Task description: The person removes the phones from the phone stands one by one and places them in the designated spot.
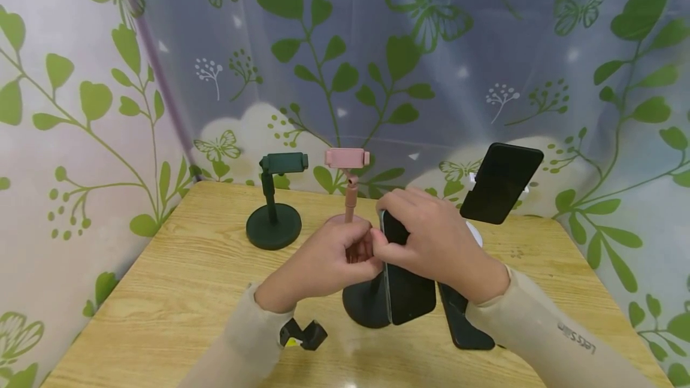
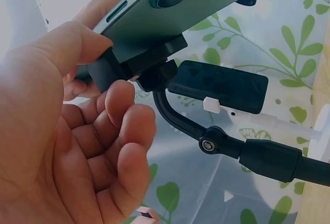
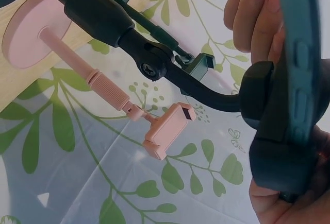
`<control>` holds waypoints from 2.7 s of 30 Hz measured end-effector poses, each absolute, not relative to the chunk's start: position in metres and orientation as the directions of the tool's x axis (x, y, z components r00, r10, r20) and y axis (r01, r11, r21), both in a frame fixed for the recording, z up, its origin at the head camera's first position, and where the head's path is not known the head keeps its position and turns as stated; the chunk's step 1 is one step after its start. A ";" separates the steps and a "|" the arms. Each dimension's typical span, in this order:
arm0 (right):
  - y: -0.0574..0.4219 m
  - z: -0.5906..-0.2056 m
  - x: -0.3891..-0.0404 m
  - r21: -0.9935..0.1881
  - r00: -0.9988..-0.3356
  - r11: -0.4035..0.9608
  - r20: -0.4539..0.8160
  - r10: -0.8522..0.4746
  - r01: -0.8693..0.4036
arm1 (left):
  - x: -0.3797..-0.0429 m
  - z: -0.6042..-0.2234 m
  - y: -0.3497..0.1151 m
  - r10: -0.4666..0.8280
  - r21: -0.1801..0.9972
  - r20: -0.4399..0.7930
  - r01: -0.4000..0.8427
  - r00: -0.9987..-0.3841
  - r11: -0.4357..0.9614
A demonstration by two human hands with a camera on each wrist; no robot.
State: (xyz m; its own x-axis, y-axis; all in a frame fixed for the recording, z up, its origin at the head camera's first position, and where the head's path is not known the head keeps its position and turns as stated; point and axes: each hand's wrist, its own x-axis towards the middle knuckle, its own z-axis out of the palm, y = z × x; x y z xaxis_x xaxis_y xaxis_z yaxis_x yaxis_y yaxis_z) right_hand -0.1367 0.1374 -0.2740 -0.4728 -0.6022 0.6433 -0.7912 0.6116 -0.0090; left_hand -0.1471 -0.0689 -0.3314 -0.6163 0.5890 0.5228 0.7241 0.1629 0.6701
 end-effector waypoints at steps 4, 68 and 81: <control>0.138 -0.274 -0.137 -0.011 -0.468 0.606 0.645 -0.603 -0.796 | -0.146 -0.330 -0.068 0.581 0.673 0.512 0.716 -0.633 0.187; 0.133 -0.278 -0.117 -0.139 -0.384 0.419 0.714 -0.586 -0.897 | -0.145 -0.334 -0.066 0.589 0.679 0.507 0.713 -0.629 0.177; 0.166 -0.290 -0.063 -0.142 -0.350 0.358 0.697 -0.625 -0.923 | -0.144 -0.332 -0.066 0.597 0.696 0.483 0.695 -0.641 0.183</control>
State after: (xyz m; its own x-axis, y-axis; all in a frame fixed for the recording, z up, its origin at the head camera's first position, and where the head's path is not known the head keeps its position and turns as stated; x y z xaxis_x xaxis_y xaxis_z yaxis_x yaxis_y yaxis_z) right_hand -0.0631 0.1655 -0.2901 -0.3504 -0.6253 0.6972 -0.9227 0.3584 -0.1423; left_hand -0.1436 -0.0661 -0.3318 -0.6409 0.5966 0.4830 0.6946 0.1831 0.6957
